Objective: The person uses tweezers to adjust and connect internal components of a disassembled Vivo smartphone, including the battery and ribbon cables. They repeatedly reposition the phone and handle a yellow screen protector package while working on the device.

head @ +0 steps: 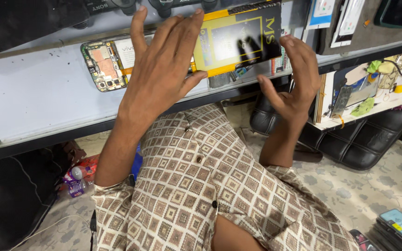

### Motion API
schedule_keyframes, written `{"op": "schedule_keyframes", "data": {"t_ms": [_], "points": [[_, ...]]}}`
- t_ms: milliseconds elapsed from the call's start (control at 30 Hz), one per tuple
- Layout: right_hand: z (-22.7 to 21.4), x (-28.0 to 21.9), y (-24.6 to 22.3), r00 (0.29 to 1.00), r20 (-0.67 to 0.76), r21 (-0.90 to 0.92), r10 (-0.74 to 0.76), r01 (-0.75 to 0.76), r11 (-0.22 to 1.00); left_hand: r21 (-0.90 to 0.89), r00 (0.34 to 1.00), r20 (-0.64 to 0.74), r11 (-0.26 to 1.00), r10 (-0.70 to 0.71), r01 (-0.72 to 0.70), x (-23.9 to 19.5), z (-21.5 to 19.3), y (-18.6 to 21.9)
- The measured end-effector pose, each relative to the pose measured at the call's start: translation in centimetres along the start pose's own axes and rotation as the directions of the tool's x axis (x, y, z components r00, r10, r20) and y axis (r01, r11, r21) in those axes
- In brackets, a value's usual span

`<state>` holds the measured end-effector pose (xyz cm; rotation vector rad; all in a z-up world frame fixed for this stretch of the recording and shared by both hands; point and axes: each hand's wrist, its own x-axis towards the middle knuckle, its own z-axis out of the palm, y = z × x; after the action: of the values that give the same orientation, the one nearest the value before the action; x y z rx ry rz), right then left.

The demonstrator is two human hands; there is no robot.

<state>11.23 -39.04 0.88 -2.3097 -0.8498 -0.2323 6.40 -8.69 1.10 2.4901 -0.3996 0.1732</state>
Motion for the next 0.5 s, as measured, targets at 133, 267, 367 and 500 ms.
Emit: {"op": "schedule_keyframes", "data": {"t_ms": [133, 267, 367, 500], "points": [[0.3, -1.8, 0.6, 0.99, -0.138, 0.004, 0.023, -0.022, 1.0, -0.032, 0.998, 0.035, 0.998, -0.045, 0.046, 0.0, -0.2, 0.1], [1.6, -3.4, -0.4, 0.969, -0.247, 0.033, -0.018, 0.027, 0.999, 0.024, 0.996, 0.003, 0.995, -0.092, 0.092, -2.7, -2.3, -0.3], [4.2, -3.5, -1.0, 0.939, -0.31, 0.141, -0.151, 0.202, 0.969, 0.137, 0.988, -0.11, 0.983, -0.105, 0.12, -5.7, -4.4, -1.1], [6.4, -3.2, -4.1, 0.962, -0.198, 0.27, -0.188, 0.238, 0.933, 0.175, 0.961, -0.216, 0.962, -0.17, 0.21, -9.1, -5.7, -2.4]]}}
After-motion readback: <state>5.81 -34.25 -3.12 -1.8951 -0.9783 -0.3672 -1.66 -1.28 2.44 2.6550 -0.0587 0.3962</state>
